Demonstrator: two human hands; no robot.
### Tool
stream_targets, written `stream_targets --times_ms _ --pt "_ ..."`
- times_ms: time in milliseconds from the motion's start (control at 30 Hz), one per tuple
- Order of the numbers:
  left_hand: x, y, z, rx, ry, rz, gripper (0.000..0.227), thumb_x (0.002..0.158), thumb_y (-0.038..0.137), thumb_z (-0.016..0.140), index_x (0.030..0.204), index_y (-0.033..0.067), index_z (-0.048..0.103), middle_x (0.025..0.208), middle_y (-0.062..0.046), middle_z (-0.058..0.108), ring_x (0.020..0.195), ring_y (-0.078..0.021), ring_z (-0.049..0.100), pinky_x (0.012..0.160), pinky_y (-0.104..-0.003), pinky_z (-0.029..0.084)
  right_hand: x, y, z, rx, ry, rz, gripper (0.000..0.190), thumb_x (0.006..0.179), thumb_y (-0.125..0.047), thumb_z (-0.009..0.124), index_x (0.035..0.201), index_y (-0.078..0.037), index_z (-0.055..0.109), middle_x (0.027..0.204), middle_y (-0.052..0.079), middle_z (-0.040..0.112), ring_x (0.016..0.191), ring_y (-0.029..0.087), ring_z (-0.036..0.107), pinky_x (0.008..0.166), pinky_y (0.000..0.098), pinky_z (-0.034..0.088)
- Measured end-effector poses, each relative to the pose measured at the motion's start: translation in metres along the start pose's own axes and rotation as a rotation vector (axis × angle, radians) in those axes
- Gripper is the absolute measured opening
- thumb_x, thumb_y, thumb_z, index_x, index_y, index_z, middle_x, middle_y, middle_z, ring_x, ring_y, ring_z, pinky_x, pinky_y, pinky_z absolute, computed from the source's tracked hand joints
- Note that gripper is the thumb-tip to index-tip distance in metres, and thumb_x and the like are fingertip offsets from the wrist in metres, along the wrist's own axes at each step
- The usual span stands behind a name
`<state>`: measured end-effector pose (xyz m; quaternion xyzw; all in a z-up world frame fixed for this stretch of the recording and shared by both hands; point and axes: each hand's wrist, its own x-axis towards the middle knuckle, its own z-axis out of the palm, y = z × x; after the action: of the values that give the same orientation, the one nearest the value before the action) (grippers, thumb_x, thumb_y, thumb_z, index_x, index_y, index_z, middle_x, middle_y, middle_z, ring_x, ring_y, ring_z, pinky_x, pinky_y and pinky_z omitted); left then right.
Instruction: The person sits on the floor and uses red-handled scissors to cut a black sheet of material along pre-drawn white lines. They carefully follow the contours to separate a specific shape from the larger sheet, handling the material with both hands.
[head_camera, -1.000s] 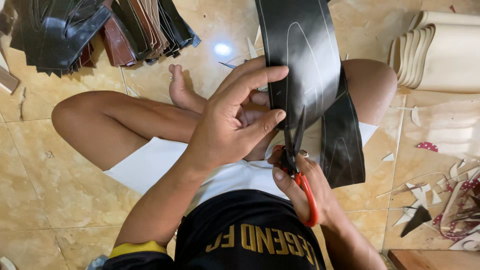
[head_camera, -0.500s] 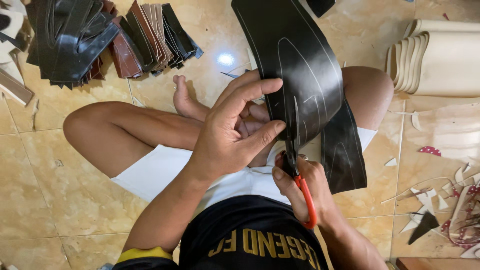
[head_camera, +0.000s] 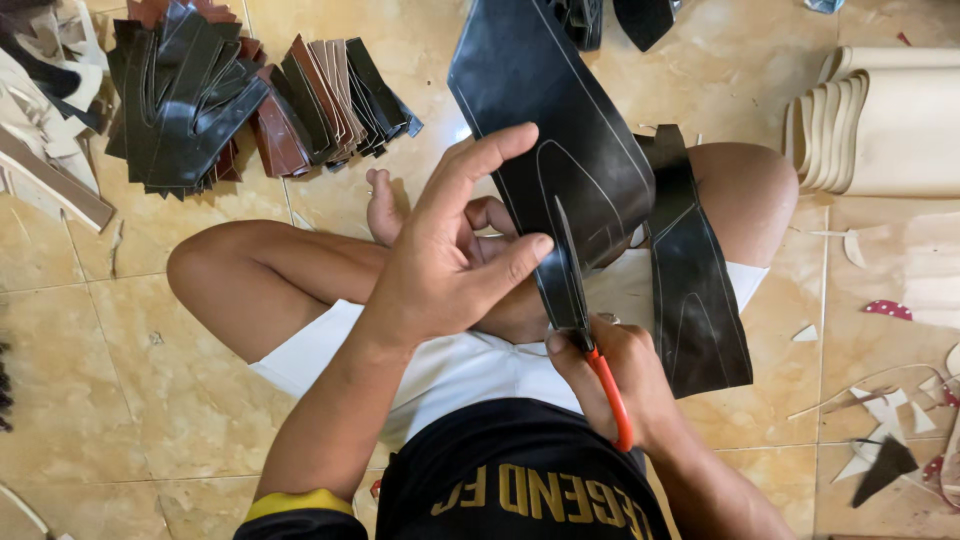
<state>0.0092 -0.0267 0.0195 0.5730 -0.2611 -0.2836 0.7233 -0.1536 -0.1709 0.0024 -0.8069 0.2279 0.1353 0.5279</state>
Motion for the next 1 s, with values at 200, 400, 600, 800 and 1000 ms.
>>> stream_targets --times_ms 200,400,600,800,1000 --pt "-0.009 0.000 0.007 -0.003 -0.036 -0.022 0.070 0.098 -0.018 0.067 0.159 -0.0013 0.036 0.150 -0.010 0.038 0.102 -0.0089 0.066 0.078 -0.017 0.059 0.011 -0.009 -0.011 0.053 -0.031 -0.102 0.025 0.082 -0.021 0.068 0.093 0.001 0.061 0.065 0.020 0.067 0.058 0.035 0.069 0.056 0.0407 0.052" --pt "-0.009 0.004 0.007 0.056 0.000 -0.030 0.069 0.094 -0.012 0.073 0.154 -0.0015 0.040 0.141 -0.008 0.044 0.101 -0.0096 0.068 0.073 -0.017 0.056 0.013 -0.002 -0.001 0.056 -0.010 -0.075 0.023 0.083 -0.017 0.069 0.075 0.003 0.062 0.057 0.021 0.063 0.050 0.033 0.064 0.052 0.0412 0.049" --pt "-0.002 0.010 -0.014 0.047 0.072 -0.007 0.052 0.104 -0.007 0.075 0.150 -0.0027 0.050 0.138 -0.008 0.050 0.103 -0.0094 0.066 0.083 -0.017 0.058 0.005 0.011 0.002 0.080 -0.062 -0.096 0.021 0.080 -0.015 0.069 0.074 0.004 0.062 0.058 0.020 0.064 0.050 0.032 0.064 0.053 0.0403 0.051" --pt "-0.005 0.012 0.000 0.219 0.063 -0.047 0.056 0.092 -0.004 0.076 0.142 -0.0022 0.050 0.141 -0.010 0.050 0.093 -0.0074 0.067 0.069 -0.015 0.050 0.019 0.005 -0.009 0.184 -0.114 -0.346 0.024 0.075 -0.020 0.063 0.084 0.002 0.060 0.068 0.016 0.064 0.057 0.027 0.061 0.058 0.0365 0.050" --pt "-0.015 0.005 0.002 0.106 0.128 0.070 0.049 0.099 -0.006 0.073 0.142 -0.0008 0.051 0.136 -0.012 0.054 0.119 -0.0118 0.063 0.105 -0.022 0.049 0.022 -0.002 -0.013 0.438 -0.305 -0.207 0.028 0.092 -0.030 0.061 0.085 -0.002 0.059 0.068 0.008 0.057 0.059 0.016 0.056 0.057 0.0307 0.048"
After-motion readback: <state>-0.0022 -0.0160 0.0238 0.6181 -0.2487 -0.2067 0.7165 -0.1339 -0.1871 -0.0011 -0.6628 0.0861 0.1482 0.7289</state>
